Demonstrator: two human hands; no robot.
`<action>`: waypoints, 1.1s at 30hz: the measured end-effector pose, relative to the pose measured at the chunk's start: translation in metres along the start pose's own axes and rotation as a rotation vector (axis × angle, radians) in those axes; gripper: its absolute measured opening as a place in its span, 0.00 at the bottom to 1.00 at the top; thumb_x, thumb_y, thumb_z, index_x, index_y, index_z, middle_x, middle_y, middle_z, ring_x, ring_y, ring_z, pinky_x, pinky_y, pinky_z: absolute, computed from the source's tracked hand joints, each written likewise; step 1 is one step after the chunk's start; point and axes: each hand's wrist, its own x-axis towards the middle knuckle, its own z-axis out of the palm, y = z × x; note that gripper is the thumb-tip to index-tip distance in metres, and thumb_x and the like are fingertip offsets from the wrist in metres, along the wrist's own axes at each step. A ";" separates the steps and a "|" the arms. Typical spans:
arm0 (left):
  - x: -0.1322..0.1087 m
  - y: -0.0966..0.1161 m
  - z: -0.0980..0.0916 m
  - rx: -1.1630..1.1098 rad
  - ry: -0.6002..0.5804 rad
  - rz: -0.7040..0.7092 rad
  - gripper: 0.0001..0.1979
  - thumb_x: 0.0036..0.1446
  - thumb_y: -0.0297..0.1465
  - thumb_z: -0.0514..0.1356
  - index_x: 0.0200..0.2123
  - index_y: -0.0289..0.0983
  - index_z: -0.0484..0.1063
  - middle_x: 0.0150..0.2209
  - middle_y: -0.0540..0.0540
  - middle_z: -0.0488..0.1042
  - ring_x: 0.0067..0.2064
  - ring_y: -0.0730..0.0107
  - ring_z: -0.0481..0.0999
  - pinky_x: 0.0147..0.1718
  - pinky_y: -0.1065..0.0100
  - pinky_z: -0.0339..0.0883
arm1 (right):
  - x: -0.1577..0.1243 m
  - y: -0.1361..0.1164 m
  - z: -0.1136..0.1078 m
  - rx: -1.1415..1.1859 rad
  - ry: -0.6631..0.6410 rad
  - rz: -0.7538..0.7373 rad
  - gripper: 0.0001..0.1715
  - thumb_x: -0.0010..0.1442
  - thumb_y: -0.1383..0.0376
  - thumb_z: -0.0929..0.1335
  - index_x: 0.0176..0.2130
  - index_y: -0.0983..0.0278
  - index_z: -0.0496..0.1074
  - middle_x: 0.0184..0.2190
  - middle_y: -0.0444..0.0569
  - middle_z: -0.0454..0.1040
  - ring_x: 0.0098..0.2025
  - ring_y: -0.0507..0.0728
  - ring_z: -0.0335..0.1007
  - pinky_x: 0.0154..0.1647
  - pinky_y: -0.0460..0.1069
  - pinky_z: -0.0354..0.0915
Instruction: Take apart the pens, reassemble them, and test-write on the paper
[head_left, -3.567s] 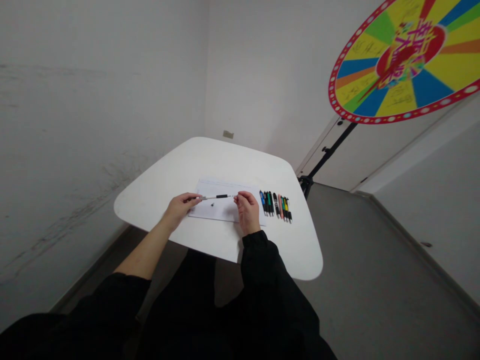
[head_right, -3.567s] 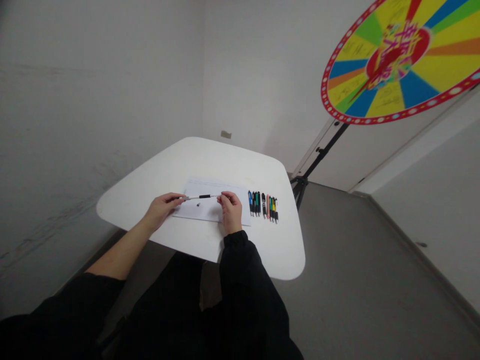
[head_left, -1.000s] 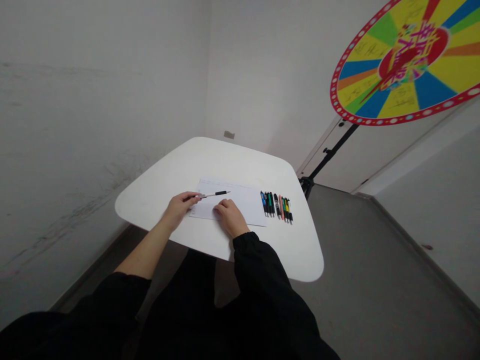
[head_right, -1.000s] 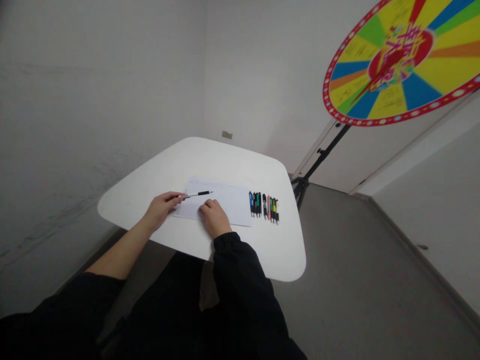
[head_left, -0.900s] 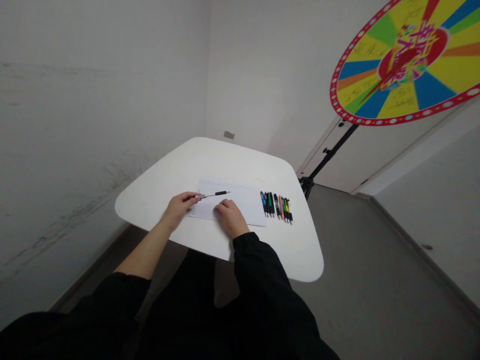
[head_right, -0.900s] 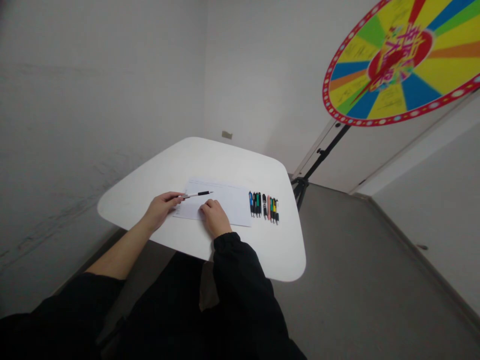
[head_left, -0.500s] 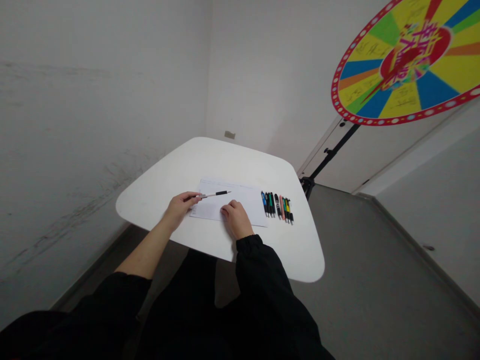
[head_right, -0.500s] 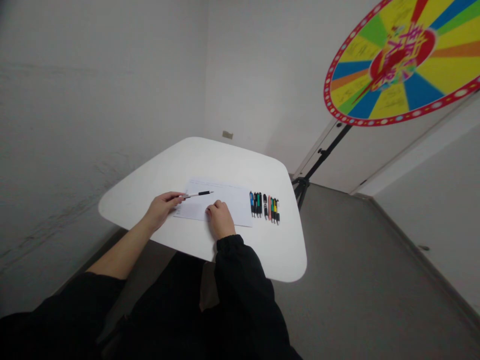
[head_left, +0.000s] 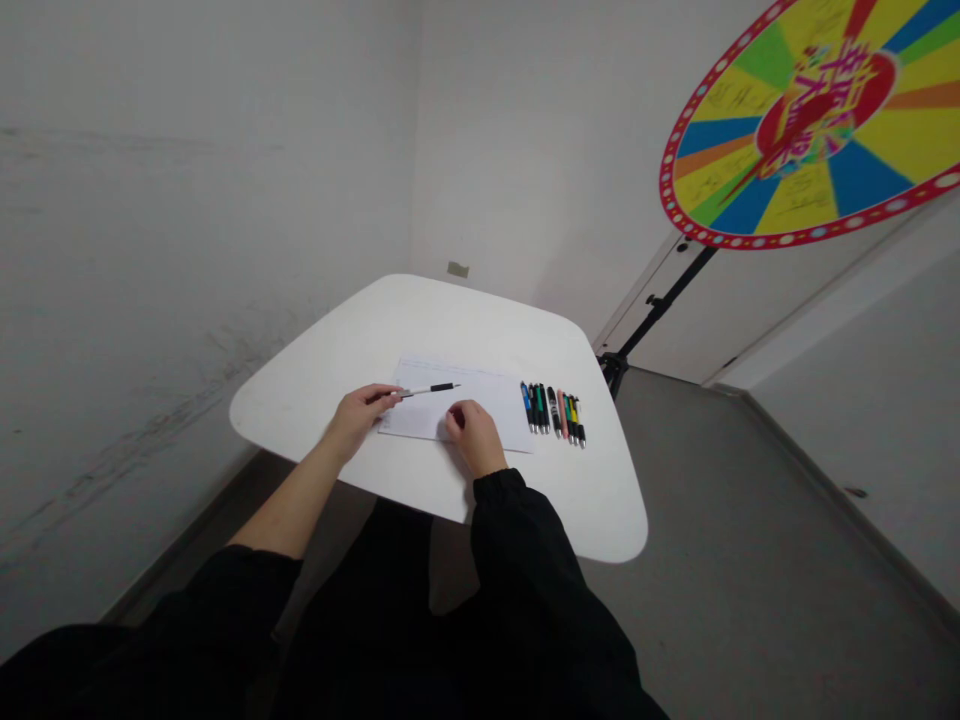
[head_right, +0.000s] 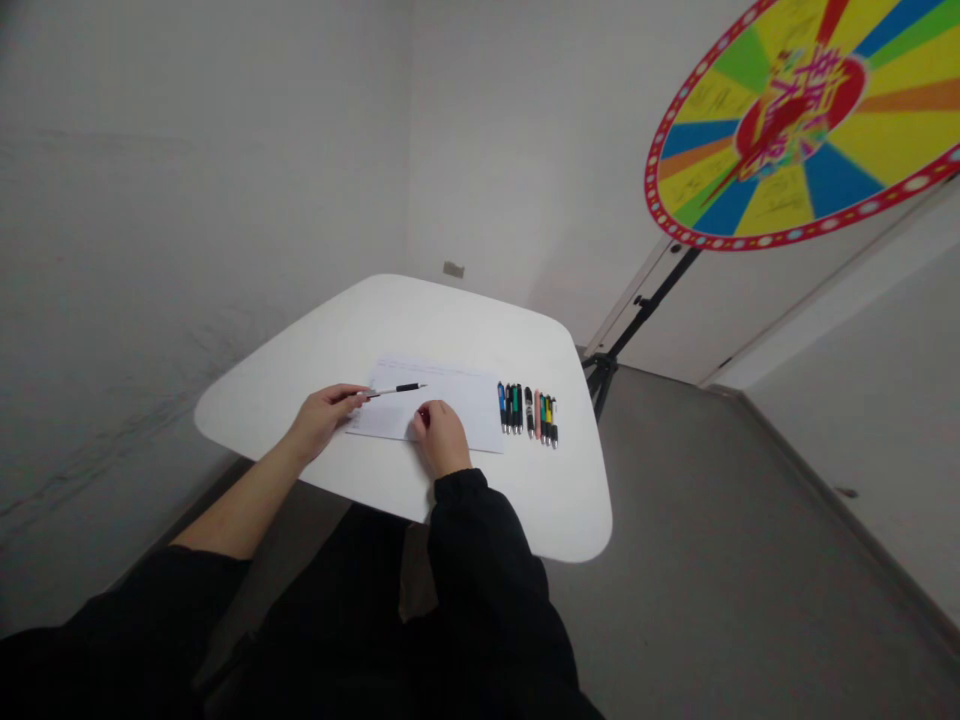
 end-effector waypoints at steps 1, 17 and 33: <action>0.000 0.000 0.000 0.001 0.000 0.001 0.21 0.41 0.42 0.74 0.38 0.39 0.84 0.35 0.43 0.80 0.36 0.66 0.72 0.29 0.69 0.58 | 0.001 0.000 -0.001 0.085 0.032 0.063 0.05 0.61 0.65 0.67 0.36 0.63 0.73 0.33 0.49 0.75 0.36 0.57 0.70 0.42 0.52 0.67; 0.001 -0.004 -0.001 0.098 -0.022 0.035 0.21 0.44 0.44 0.72 0.39 0.38 0.84 0.30 0.45 0.77 0.26 0.74 0.62 0.22 0.70 0.49 | 0.009 0.002 -0.009 0.863 0.246 0.336 0.18 0.55 0.54 0.72 0.41 0.62 0.76 0.38 0.48 0.77 0.35 0.53 0.70 0.36 0.49 0.69; 0.000 -0.004 -0.002 0.133 -0.057 0.054 0.20 0.46 0.44 0.72 0.40 0.39 0.84 0.29 0.46 0.76 0.25 0.74 0.61 0.23 0.68 0.48 | 0.008 0.000 -0.008 0.858 0.210 0.301 0.17 0.55 0.54 0.72 0.41 0.62 0.76 0.37 0.47 0.76 0.34 0.53 0.69 0.37 0.49 0.68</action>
